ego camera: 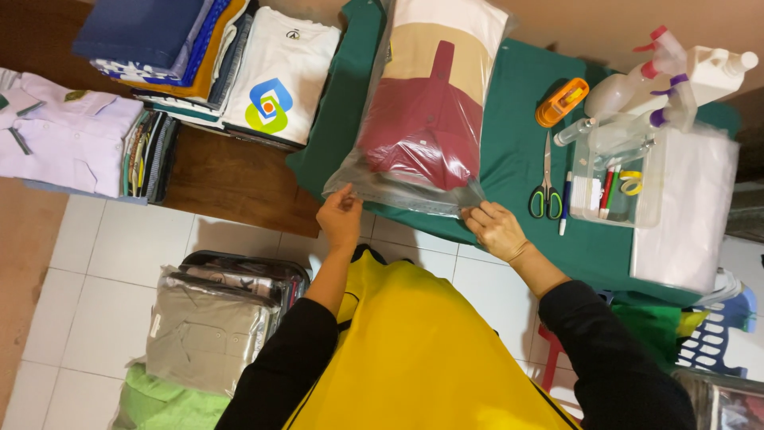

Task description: Packing folded clothes into plastic bags and sealing them with adhesive tape.

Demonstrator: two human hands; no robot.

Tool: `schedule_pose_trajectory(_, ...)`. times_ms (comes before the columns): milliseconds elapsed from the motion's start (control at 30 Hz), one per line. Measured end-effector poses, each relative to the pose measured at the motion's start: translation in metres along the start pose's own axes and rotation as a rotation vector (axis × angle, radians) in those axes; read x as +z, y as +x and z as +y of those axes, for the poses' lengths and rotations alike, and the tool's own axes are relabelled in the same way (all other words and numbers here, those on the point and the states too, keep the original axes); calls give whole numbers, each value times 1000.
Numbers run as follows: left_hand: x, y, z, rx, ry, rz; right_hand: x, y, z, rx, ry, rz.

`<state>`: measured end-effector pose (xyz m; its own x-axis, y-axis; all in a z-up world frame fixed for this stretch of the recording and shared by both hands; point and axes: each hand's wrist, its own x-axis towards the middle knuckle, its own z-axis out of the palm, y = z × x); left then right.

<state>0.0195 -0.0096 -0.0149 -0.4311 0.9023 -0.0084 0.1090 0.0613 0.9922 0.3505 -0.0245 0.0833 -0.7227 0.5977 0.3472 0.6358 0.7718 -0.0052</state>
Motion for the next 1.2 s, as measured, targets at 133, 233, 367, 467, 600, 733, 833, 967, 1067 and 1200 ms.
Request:
schedule_pose_trajectory(133,-3,-3,9,115,130,10,4,-3,2,8,-3,-1)
schedule_pose_trajectory(233,-3,-4,12,179,140,28,4,-2,2,13,-3,34)
schedule_pose_trajectory(367,-8,-2,8,342,247,45,2,0,0,20,12,62)
schedule_pose_trajectory(467,-12,5,2,482,348,49,4,0,0,22,26,81)
schedule_pose_trajectory(600,-18,8,7,599,442,29,4,1,0,40,39,74)
schedule_pose_trajectory(733,-31,8,15,623,592,-50,3,0,0,83,53,88)
schedule_pose_trajectory(833,-41,7,27,753,715,-69,4,2,-1,111,110,136)
schedule_pose_trajectory(967,-54,11,5,881,768,-85,5,0,-1,154,122,125)
schedule_pose_trajectory(1067,-60,14,17,968,845,-136,3,0,-1,163,119,100)
schedule_pose_trajectory(1200,-58,19,27,1093,904,-204,1,2,-1,160,125,93)
